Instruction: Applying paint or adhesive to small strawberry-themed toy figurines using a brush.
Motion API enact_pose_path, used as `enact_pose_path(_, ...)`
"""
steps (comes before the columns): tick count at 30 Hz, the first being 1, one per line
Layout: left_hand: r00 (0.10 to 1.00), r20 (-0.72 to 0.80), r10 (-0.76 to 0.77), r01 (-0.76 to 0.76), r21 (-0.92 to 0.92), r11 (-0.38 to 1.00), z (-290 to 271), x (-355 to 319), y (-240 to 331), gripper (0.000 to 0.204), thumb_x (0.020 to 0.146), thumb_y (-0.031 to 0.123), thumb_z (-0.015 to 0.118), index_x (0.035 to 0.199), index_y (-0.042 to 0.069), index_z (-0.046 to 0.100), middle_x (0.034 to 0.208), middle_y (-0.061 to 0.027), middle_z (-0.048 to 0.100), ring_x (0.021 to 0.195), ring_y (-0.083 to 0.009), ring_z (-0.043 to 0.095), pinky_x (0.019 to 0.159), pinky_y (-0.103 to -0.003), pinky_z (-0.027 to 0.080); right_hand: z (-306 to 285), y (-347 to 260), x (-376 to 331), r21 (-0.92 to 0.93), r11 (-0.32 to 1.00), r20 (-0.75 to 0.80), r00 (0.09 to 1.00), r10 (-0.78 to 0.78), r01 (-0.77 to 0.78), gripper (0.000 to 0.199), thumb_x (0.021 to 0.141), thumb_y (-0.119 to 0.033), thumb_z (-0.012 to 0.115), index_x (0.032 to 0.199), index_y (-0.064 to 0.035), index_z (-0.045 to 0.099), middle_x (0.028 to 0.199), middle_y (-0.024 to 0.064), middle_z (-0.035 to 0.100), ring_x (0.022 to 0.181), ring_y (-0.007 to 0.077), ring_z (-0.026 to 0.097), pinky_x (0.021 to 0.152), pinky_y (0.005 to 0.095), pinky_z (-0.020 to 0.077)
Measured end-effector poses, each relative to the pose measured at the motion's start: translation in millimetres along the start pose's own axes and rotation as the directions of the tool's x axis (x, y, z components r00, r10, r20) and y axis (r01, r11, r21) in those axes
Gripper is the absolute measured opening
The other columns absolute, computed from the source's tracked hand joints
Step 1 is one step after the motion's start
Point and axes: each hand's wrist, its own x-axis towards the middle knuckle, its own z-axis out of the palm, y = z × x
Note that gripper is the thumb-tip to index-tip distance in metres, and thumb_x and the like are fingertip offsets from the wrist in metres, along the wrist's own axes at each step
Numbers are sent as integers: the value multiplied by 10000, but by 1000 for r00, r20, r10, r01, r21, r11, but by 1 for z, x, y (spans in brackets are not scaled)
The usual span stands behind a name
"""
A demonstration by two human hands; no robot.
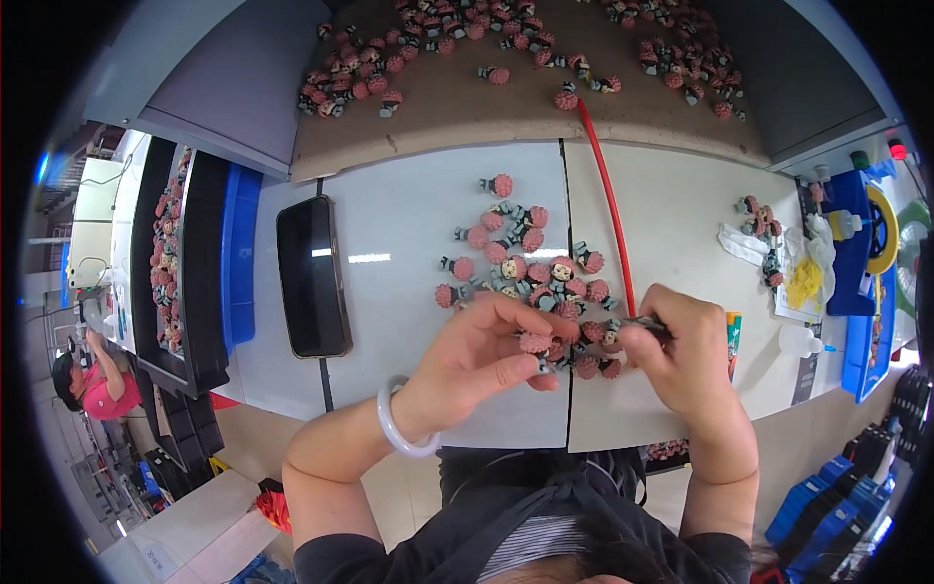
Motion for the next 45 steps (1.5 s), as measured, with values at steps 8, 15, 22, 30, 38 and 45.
enact_pose_path(8,990,-65,125,-83,448,890,5,-3,-4,443,721,-71,647,1107,26,453,1108,-120,529,926,-159,571,803,-299,490,13,-1,-2,75,918,-21,921,-388,389,157,759,-90,599,878,-33,515,681,106,565,550,261,554,487,328,433)
enact_pose_path(15,958,57,281,-261,579,772,1,-4,-8,449,680,-45,708,1080,-7,508,1071,-138,550,931,-176,579,777,-283,500,22,-6,-5,-21,910,87,907,-411,414,216,706,-203,666,782,-48,536,630,81,515,536,276,517,465,353,403)
enact_pose_path(22,933,66,353,-301,682,667,3,-2,-5,442,639,68,774,1032,3,584,950,-105,587,818,-151,587,662,-237,500,25,-7,-7,-68,919,98,919,-381,388,278,702,-296,657,722,-55,520,620,77,494,524,275,499,454,357,386)
enact_pose_path(30,925,78,372,-321,687,652,1,-2,-7,458,629,107,785,1033,0,598,911,-100,591,778,-141,584,627,-227,494,25,-8,-7,-61,925,120,923,-365,374,292,714,-308,644,699,-54,500,610,78,472,520,284,480,453,363,375)
enact_pose_path(38,924,111,367,-330,717,614,1,-2,-5,448,631,108,782,1027,-5,606,901,-103,593,764,-144,585,636,-236,498,26,-8,-8,-68,928,110,927,-359,367,304,709,-318,643,684,-57,490,606,74,459,521,273,477,449,364,369)
enact_pose_path(45,938,81,338,-286,731,620,1,-2,-4,448,626,118,783,1024,-1,615,869,-89,593,743,-147,583,637,-242,491,26,-9,-9,-123,921,102,927,-360,371,304,701,-323,644,673,-61,491,599,66,440,509,262,471,449,356,373)
